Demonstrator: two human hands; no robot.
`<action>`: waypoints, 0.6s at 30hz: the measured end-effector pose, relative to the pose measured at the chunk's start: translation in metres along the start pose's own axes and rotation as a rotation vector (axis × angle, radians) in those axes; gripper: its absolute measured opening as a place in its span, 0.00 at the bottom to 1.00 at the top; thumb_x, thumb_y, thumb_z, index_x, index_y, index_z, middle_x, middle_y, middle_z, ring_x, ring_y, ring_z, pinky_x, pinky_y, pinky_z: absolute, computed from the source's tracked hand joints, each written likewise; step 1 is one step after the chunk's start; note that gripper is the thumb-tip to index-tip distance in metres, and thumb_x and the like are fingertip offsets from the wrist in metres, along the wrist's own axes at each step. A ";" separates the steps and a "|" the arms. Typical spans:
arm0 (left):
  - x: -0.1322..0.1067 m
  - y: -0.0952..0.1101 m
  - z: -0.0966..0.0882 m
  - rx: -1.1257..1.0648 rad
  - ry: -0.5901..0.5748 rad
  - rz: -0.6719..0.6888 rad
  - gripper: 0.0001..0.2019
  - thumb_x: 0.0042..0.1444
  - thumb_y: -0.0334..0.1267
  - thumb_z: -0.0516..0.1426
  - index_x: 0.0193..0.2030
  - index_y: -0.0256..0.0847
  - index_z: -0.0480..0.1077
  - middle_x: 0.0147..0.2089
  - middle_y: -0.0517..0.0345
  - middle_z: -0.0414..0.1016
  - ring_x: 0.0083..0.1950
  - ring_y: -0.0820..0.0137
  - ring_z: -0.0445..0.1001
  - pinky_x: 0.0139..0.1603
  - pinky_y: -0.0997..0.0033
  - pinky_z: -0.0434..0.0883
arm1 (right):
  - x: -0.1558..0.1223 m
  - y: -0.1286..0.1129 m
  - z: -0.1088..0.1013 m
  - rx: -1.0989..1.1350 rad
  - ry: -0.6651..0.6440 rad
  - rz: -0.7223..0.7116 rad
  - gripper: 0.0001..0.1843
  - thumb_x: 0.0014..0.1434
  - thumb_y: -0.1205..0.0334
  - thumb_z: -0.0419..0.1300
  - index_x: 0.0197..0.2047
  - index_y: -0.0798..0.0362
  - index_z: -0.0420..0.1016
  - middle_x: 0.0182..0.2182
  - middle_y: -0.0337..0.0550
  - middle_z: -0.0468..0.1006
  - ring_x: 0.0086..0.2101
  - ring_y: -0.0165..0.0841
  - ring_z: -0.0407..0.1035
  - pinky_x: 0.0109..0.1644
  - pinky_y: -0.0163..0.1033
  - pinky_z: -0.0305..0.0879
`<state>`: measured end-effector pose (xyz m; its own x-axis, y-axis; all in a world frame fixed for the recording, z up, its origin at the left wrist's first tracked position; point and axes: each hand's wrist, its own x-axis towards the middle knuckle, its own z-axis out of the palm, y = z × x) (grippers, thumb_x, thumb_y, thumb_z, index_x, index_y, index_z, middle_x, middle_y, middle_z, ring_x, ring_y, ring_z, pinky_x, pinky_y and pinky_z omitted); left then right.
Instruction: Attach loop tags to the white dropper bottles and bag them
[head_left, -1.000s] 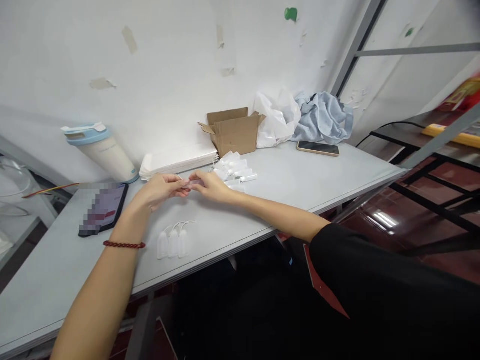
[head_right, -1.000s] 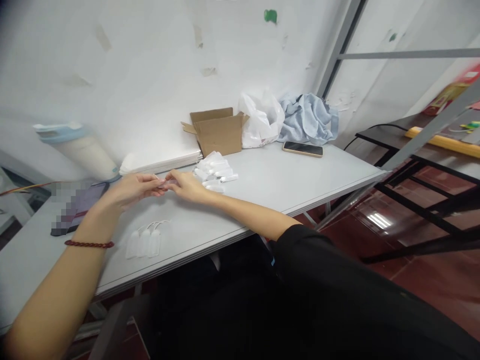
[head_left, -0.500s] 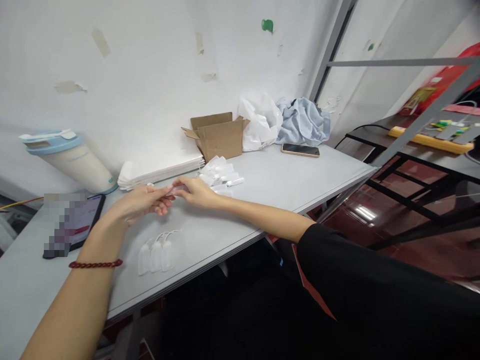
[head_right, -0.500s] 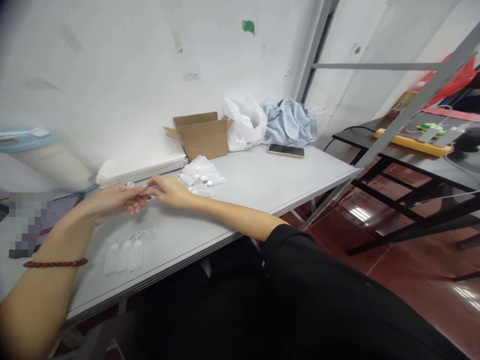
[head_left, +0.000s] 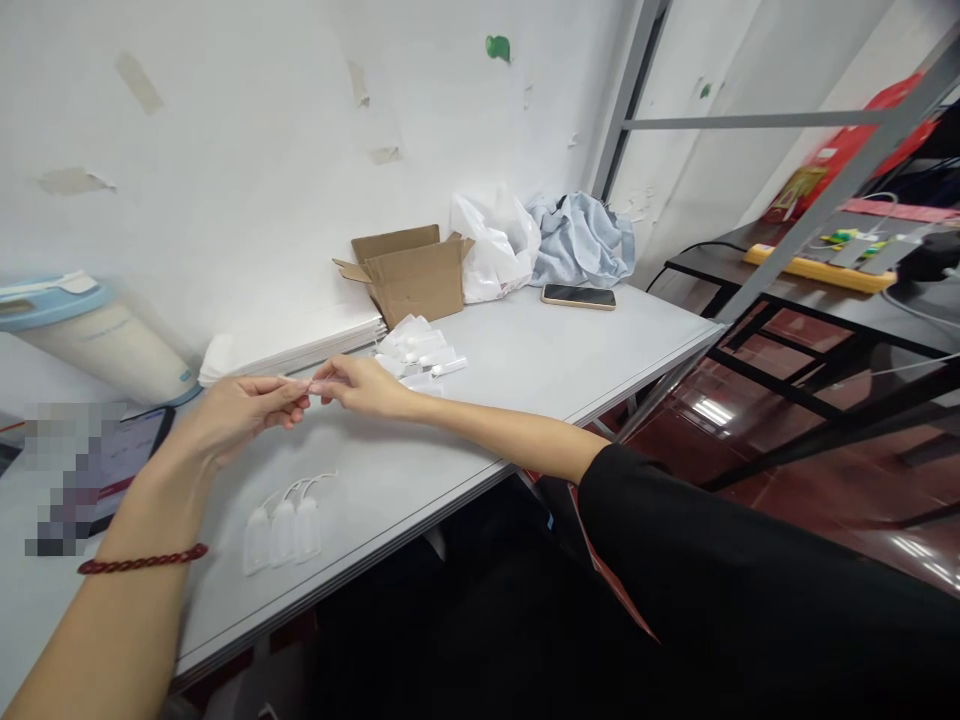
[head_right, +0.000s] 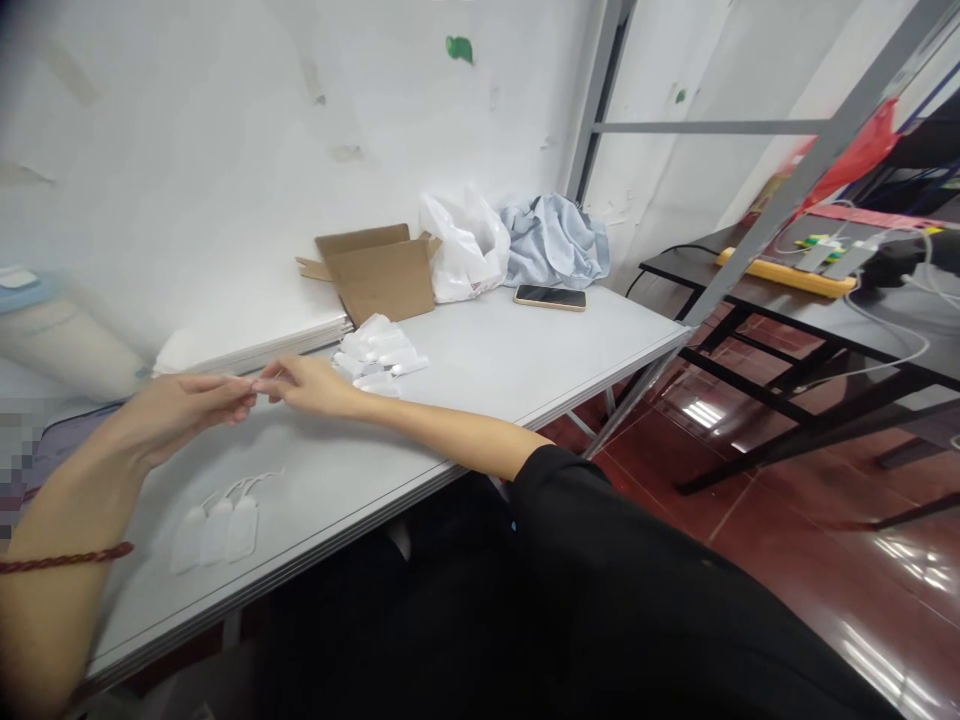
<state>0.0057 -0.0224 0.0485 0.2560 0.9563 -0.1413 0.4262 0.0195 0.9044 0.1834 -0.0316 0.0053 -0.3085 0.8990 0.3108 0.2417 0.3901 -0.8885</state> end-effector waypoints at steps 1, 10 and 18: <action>0.001 -0.001 -0.001 0.008 -0.011 -0.013 0.12 0.36 0.47 0.70 0.25 0.43 0.79 0.26 0.58 0.75 0.29 0.70 0.69 0.31 0.73 0.70 | 0.000 0.000 0.000 0.012 -0.006 0.009 0.06 0.64 0.61 0.59 0.39 0.55 0.72 0.29 0.36 0.77 0.29 0.25 0.69 0.36 0.30 0.61; -0.002 0.004 -0.003 0.064 -0.056 -0.062 0.12 0.36 0.48 0.70 0.25 0.44 0.79 0.24 0.61 0.71 0.26 0.73 0.64 0.28 0.74 0.66 | 0.000 -0.002 0.001 0.051 -0.027 0.028 0.04 0.63 0.63 0.60 0.39 0.53 0.69 0.26 0.32 0.75 0.27 0.24 0.68 0.36 0.30 0.62; -0.009 0.011 0.005 -0.057 0.008 0.050 0.13 0.36 0.45 0.70 0.26 0.40 0.79 0.32 0.55 0.76 0.32 0.71 0.67 0.32 0.73 0.68 | 0.001 0.002 -0.002 0.230 -0.038 0.068 0.12 0.61 0.57 0.63 0.42 0.53 0.66 0.25 0.32 0.74 0.21 0.23 0.62 0.28 0.30 0.61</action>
<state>0.0126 -0.0321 0.0576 0.2690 0.9587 -0.0923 0.3626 -0.0120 0.9319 0.1850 -0.0291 0.0044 -0.3345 0.9117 0.2387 0.0489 0.2697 -0.9617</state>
